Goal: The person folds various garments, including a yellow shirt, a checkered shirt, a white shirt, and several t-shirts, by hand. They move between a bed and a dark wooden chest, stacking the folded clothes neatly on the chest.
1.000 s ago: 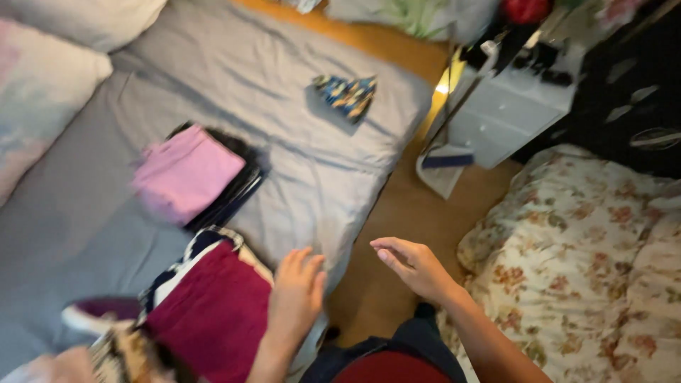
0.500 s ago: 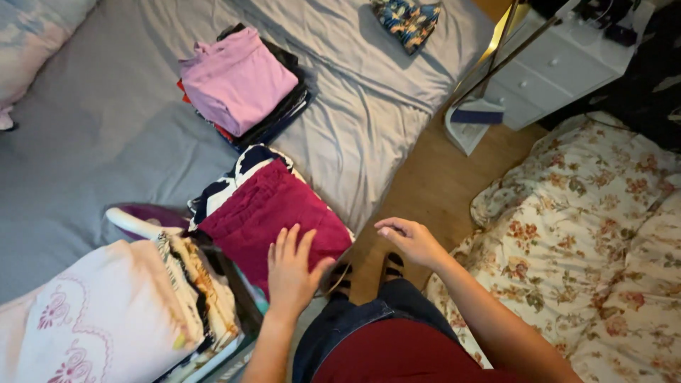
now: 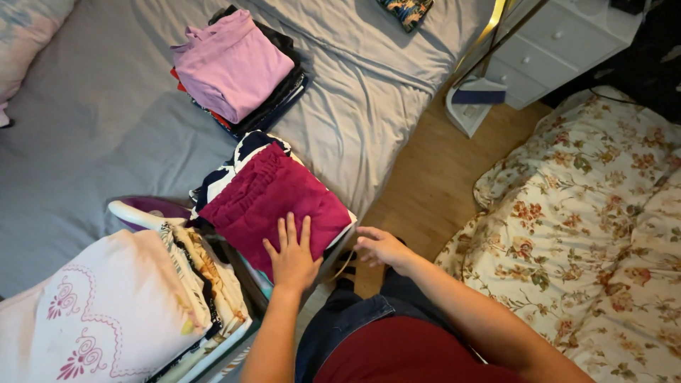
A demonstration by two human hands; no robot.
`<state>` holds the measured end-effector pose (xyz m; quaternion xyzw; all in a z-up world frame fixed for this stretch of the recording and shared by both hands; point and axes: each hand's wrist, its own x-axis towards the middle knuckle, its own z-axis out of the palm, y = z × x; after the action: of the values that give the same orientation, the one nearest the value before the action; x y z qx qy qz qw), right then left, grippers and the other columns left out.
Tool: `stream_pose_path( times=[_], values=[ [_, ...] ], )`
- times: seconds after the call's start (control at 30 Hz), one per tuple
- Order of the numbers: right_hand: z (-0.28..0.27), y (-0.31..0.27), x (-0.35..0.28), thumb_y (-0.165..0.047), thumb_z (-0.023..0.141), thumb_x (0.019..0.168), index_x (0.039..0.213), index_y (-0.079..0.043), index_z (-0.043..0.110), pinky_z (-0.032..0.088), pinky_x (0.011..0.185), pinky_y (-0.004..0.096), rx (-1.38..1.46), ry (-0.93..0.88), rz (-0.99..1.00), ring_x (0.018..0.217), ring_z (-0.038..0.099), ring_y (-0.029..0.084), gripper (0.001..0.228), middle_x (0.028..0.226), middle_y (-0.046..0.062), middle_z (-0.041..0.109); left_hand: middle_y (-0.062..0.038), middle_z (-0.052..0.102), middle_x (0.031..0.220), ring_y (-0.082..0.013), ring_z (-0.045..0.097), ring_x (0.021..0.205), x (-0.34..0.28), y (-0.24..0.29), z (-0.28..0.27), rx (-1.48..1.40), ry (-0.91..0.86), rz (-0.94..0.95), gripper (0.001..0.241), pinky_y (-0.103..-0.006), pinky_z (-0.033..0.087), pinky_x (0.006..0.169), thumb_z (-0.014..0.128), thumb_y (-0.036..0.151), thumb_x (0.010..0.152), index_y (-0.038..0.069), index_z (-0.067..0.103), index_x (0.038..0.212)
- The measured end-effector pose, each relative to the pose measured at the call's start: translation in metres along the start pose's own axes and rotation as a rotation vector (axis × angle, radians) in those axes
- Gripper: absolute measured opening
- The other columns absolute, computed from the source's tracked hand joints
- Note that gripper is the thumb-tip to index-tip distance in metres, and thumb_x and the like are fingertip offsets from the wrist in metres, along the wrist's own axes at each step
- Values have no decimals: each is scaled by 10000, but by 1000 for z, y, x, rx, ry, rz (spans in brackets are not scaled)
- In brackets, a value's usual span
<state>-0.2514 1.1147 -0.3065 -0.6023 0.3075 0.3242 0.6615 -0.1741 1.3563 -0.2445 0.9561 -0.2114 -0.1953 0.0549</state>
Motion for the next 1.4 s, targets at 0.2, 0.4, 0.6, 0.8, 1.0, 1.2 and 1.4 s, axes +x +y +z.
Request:
stream_pose_path(
  times=[0.2,0.4,0.6,0.8,1.0,1.2,1.4],
  values=[
    [-2,10,10,-313,545,1007,1502,-212,497,574,809,381,201,-38,47,958,698,198,507,1206,45,725,-85,164,1680,-337,144,1548,12,-18,1,-142,-6,14,892,-728,238,1142,764,380,832,293,282,1578],
    [10,12,9,-341,561,1019,1420,-195,534,562,790,412,344,-55,103,923,684,212,427,1167,62,727,-57,272,1662,-308,212,1541,21,-31,6,-293,11,19,698,-709,267,1135,694,322,899,270,398,1529],
    [25,7,17,-392,584,999,1355,-167,565,590,797,408,468,-105,97,919,697,206,422,1181,64,705,-60,281,1658,-314,228,1536,20,-33,9,-316,9,21,694,-702,272,1136,701,314,904,247,396,1523],
    [46,3,33,-429,690,957,1367,-139,547,582,799,411,608,-112,9,941,685,229,523,1196,78,668,-109,257,1658,-325,222,1543,0,-7,-12,-82,44,7,772,-696,270,1144,756,352,831,249,385,1500],
    [88,-43,6,-385,747,830,1348,-250,511,544,918,439,618,-12,-80,1054,687,225,585,1241,-2,676,-163,297,1633,-358,253,1521,-24,-4,35,-29,314,113,793,-682,265,1167,675,212,833,179,348,1555],
    [115,-28,13,-419,794,853,1486,-213,401,485,970,556,429,117,-167,1264,522,319,774,1398,101,537,-225,364,1613,-407,333,1498,-14,-15,23,-349,303,56,712,-585,326,1156,533,22,905,62,322,1583],
    [147,-75,-33,-520,711,735,1446,-432,270,520,970,581,751,-54,-121,1356,494,243,841,1432,-64,513,-339,422,1508,-483,435,1395,-9,-9,-19,-525,220,55,697,-494,410,1131,541,15,869,-20,334,1534]
  ],
)
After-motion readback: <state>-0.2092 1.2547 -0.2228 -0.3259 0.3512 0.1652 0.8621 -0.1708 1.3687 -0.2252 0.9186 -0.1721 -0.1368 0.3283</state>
